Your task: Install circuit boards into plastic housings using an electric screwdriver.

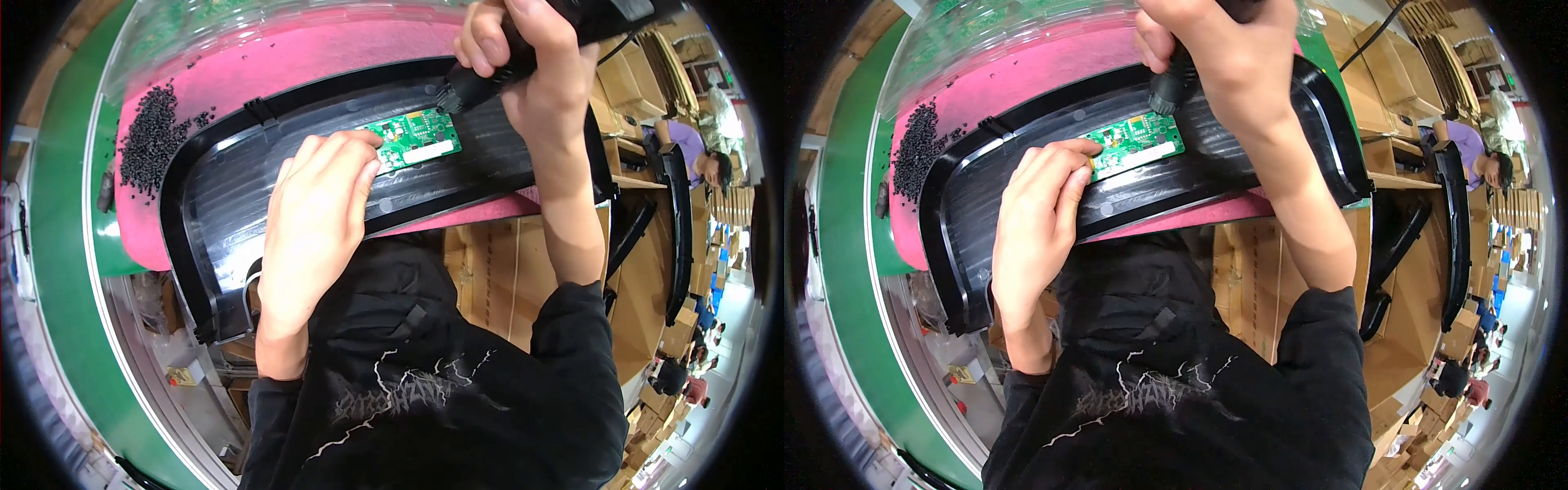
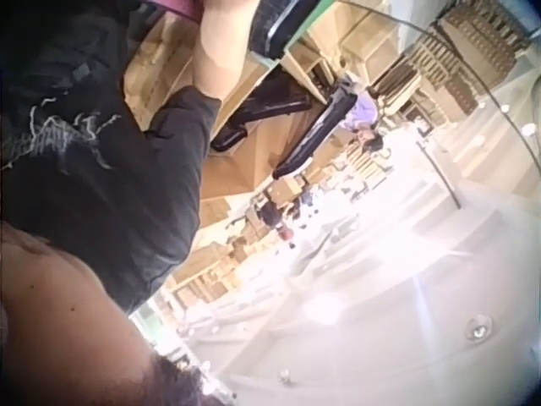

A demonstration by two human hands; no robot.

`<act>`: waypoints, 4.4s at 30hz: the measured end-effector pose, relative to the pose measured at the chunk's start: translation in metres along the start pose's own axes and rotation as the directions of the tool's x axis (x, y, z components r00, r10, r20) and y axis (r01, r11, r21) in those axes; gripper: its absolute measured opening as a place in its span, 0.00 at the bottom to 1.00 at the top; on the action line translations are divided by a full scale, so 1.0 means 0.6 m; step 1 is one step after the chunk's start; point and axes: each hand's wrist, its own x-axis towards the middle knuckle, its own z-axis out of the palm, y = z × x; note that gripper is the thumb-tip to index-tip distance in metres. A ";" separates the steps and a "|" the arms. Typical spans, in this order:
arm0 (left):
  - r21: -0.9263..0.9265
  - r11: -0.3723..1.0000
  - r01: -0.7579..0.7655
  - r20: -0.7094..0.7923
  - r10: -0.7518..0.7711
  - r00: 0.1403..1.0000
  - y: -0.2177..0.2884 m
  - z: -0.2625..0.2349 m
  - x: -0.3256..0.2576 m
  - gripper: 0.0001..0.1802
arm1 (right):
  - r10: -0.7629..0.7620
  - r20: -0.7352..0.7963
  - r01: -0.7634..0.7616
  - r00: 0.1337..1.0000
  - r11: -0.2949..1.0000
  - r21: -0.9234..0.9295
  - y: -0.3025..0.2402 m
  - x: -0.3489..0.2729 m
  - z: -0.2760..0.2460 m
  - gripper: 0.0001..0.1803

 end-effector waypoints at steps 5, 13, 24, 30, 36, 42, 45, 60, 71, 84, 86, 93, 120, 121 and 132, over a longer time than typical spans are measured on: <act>0.020 0.998 -0.064 -0.101 0.066 0.993 -0.005 0.006 -0.008 0.05 | -0.215 0.388 0.083 0.896 0.941 0.329 -0.017 -0.016 -0.023 0.19; -0.057 0.993 -0.105 -0.181 0.093 0.979 0.001 -0.005 -0.011 0.08 | -0.289 0.550 0.022 0.783 0.898 0.440 -0.049 -0.023 -0.009 0.25; -0.110 0.982 -0.152 -0.207 0.127 0.970 -0.003 -0.002 -0.012 0.09 | -0.293 0.593 0.070 0.750 0.926 0.370 -0.041 -0.017 0.004 0.25; -0.109 0.983 0.148 -0.233 -0.170 0.958 -0.008 -0.004 -0.020 0.07 | -0.319 0.580 0.114 0.750 0.925 0.361 -0.016 -0.001 0.003 0.24; -0.174 0.962 0.210 -0.203 -0.244 0.948 0.002 -0.003 -0.011 0.07 | -0.644 0.357 -0.126 0.676 0.377 0.918 0.097 0.053 0.042 0.16; -0.134 0.960 0.246 -0.207 -0.270 0.940 0.001 -0.009 -0.015 0.11 | 0.033 -0.021 -0.026 0.999 0.965 0.260 0.025 -0.026 0.076 0.11; -0.123 0.963 0.238 -0.209 -0.260 0.943 0.000 -0.011 -0.017 0.10 | 0.031 -0.028 -0.025 0.999 0.981 0.193 0.021 -0.021 0.081 0.11; -0.129 0.985 0.117 -0.267 -0.148 0.952 -0.013 -0.003 -0.014 0.03 | 0.085 0.071 -0.082 0.994 0.996 -0.042 0.012 0.005 0.100 0.05; -0.182 0.964 0.193 -0.192 -0.227 0.955 -0.006 -0.011 -0.023 0.05 | -0.235 0.459 0.098 0.857 0.948 0.303 0.006 -0.006 0.037 0.23; -0.324 0.943 -0.074 -0.265 -0.016 0.964 -0.005 -0.017 -0.018 0.09 | -0.218 0.414 0.025 0.884 0.905 0.424 -0.027 -0.030 0.025 0.24; -0.244 0.961 -0.129 -0.325 0.044 0.945 0.005 -0.016 -0.013 0.10 | -0.224 0.443 0.043 0.868 0.923 0.382 -0.028 -0.029 0.028 0.24; -0.283 0.958 -0.039 -0.353 -0.066 0.933 -0.001 -0.007 -0.021 0.06 | -0.048 0.143 0.030 0.989 0.992 0.125 -0.040 -0.060 0.074 0.23; -0.101 0.992 0.076 -0.240 -0.098 0.966 -0.019 0.000 -0.023 0.05 | -0.109 0.487 0.033 0.866 0.986 0.162 0.021 -0.033 0.055 0.21; -0.098 0.992 0.076 -0.243 -0.098 0.965 -0.020 -0.001 -0.023 0.05 | -0.158 0.432 0.099 0.888 0.983 0.156 0.022 -0.035 0.057 0.22; -0.354 0.935 -0.034 -0.256 -0.062 0.965 0.003 -0.018 -0.020 0.08 | -0.269 0.650 0.039 0.711 0.938 0.345 -0.051 -0.015 0.011 0.29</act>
